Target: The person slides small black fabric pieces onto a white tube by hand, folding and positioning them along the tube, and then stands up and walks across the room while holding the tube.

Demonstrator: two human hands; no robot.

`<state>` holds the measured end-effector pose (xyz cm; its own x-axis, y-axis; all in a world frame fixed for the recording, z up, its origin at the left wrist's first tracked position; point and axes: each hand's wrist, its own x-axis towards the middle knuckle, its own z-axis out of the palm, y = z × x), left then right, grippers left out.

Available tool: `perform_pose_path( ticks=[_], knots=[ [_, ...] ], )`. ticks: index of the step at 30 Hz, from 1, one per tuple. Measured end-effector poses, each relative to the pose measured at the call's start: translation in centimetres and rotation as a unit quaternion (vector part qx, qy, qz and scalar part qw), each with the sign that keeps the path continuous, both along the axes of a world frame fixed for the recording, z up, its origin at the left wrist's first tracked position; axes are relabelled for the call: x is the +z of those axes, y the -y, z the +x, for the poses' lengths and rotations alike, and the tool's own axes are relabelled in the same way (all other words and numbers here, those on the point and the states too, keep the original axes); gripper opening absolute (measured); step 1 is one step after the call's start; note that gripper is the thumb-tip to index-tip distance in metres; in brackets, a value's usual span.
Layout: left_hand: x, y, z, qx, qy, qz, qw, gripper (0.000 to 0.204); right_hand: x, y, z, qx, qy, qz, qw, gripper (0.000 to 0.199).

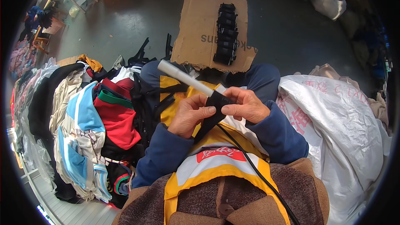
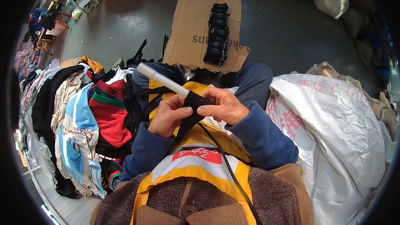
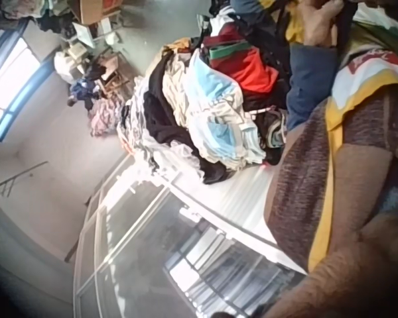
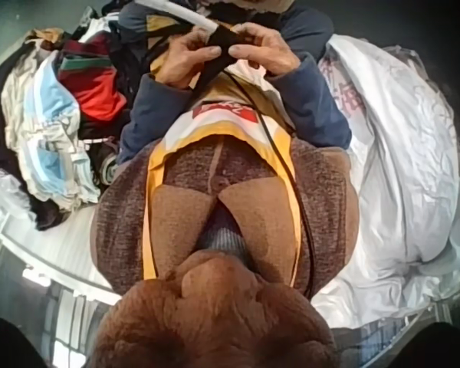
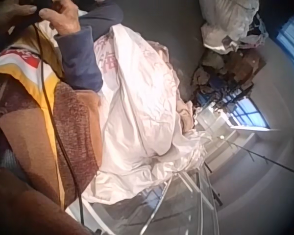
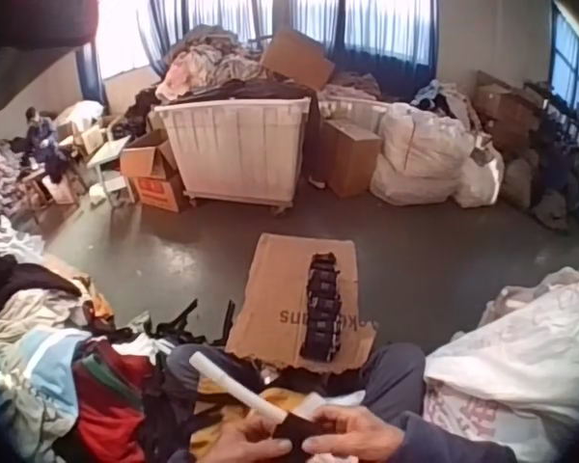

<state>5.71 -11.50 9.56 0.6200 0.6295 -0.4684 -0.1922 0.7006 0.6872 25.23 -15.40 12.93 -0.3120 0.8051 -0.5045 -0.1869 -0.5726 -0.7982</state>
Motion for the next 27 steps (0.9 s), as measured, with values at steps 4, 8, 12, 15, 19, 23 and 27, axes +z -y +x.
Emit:
perform_pose_path(
  ticks=[4,8,12,15,19,23,27],
  knots=[
    [1.2,-0.7,-0.3,-0.031,-0.035,0.001,0.999,0.015,-0.5,0.0,-0.3,-0.025,0.057,0.029,0.998,0.026],
    [1.2,-1.0,-0.2,-0.048,-0.040,0.026,0.998,0.014,-2.4,0.8,-1.5,-0.073,0.155,0.197,0.965,0.027],
    [0.9,-0.7,0.0,-0.021,-0.029,0.016,0.999,0.012,-0.2,0.8,-2.4,-0.018,0.356,0.202,0.912,0.026],
    [0.6,-0.8,0.0,-0.021,-0.013,0.005,1.000,0.012,-0.1,1.0,-2.2,0.001,0.381,0.198,0.903,0.023],
    [0.8,-1.1,-0.2,-0.047,0.005,-0.032,0.998,0.013,-0.5,0.8,-1.6,-0.020,0.350,0.232,0.907,0.023],
    [1.0,-1.1,-0.1,-0.053,0.003,-0.037,0.998,0.014,-0.9,0.7,-1.1,-0.039,0.268,0.233,0.934,0.025],
    [0.9,-1.0,0.1,-0.043,-0.017,-0.038,0.998,0.014,-1.7,0.7,-0.9,-0.035,0.237,0.224,0.944,0.024]
  ],
)
